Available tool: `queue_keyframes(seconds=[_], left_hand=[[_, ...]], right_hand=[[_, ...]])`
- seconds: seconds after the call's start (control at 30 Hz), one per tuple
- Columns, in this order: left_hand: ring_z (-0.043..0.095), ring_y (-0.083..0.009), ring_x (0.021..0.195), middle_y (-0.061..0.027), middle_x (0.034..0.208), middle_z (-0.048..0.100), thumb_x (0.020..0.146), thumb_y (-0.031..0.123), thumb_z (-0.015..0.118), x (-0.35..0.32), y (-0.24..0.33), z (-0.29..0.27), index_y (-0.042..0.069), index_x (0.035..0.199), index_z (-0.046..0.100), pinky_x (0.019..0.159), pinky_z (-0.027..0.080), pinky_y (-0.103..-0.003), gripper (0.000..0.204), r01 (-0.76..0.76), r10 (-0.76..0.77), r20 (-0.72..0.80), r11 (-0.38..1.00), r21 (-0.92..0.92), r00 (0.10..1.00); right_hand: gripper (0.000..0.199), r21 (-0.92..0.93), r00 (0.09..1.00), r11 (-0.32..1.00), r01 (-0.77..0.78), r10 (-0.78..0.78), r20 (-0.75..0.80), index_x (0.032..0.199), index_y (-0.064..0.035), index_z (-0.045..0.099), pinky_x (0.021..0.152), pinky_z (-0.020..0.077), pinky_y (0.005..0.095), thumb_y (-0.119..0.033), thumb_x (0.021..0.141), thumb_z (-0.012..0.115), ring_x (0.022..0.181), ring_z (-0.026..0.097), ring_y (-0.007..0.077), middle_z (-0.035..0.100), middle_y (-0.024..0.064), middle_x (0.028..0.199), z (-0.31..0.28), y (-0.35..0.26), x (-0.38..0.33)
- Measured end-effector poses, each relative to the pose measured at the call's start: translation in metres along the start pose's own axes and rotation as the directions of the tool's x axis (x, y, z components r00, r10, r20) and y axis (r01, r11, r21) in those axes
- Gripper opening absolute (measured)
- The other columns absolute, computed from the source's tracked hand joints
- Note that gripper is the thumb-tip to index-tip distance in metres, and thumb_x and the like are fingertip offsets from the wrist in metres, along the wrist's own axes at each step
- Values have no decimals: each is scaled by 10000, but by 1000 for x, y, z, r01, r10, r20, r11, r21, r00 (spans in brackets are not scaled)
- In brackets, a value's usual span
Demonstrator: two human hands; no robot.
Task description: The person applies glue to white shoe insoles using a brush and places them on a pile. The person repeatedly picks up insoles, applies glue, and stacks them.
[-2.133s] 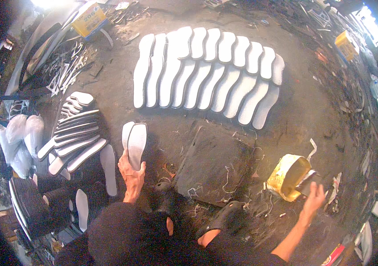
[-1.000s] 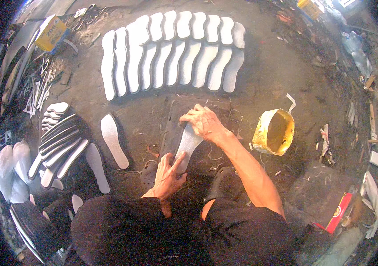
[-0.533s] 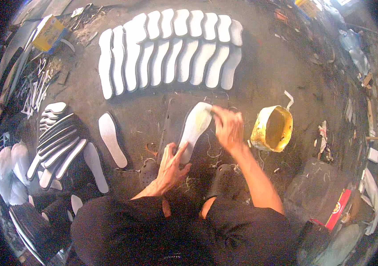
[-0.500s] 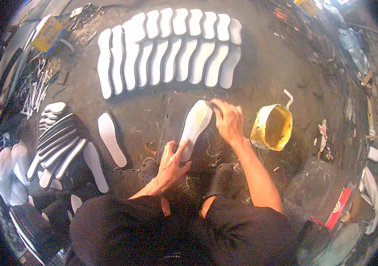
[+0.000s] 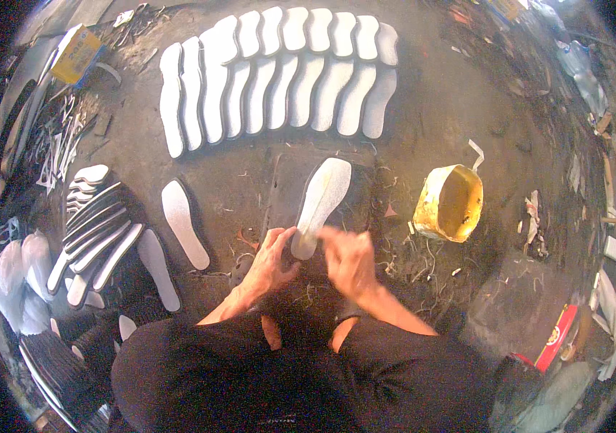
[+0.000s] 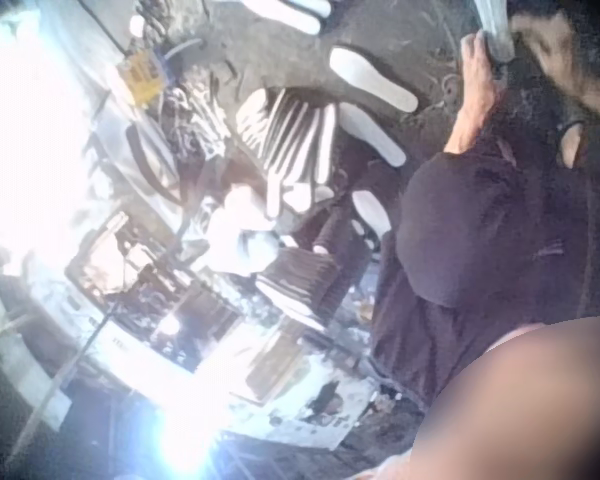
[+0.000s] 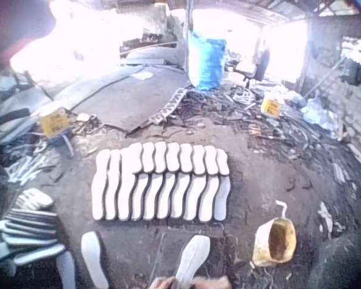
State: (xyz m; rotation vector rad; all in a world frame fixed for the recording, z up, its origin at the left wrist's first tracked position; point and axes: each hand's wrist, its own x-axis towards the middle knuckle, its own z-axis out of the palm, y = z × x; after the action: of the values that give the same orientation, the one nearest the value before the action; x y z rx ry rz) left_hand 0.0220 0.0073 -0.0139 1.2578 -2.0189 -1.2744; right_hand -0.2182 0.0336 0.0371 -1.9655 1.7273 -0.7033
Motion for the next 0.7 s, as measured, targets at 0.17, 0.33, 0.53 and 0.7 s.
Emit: queue_keyframes(seconds=[0.17,0.33,0.53,0.7], left_hand=[[538,-469,1353,-248,1444,532,846,101,914,-6,7,19,8,1632,435,1171,481,-511,925,-1,9,-84,995,105,996],[548,-458,1347,-256,1468,534,853,106,915,-8,1,26,6,1638,434,1165,484,-505,926,24,-14,-93,994,111,996],[528,-444,1391,-230,1490,537,867,156,925,-11,2,24,38,1674,441,1193,477,-514,948,32,-24,-102,996,81,994],[671,-370,1254,-216,1391,640,877,61,845,-5,-2,8,25,1552,569,1108,556,-487,730,49,-61,-107,993,-111,992]], right_hand=[[334,-164,937,930,-329,301,-175,1341,-61,765,960,554,570,-209,1055,677,1098,778,420,820,228,1175,-3,51,130],[379,-223,782,826,517,-349,516,1228,-224,794,894,565,491,-134,877,683,1012,744,306,782,93,1041,21,42,161],[344,-343,992,933,109,-122,-14,1249,-175,801,900,505,486,-72,970,630,966,761,310,828,113,1049,-11,57,158],[414,-291,952,907,305,-299,66,1298,-139,795,864,480,457,-55,933,618,908,730,284,809,95,1092,22,46,88]])
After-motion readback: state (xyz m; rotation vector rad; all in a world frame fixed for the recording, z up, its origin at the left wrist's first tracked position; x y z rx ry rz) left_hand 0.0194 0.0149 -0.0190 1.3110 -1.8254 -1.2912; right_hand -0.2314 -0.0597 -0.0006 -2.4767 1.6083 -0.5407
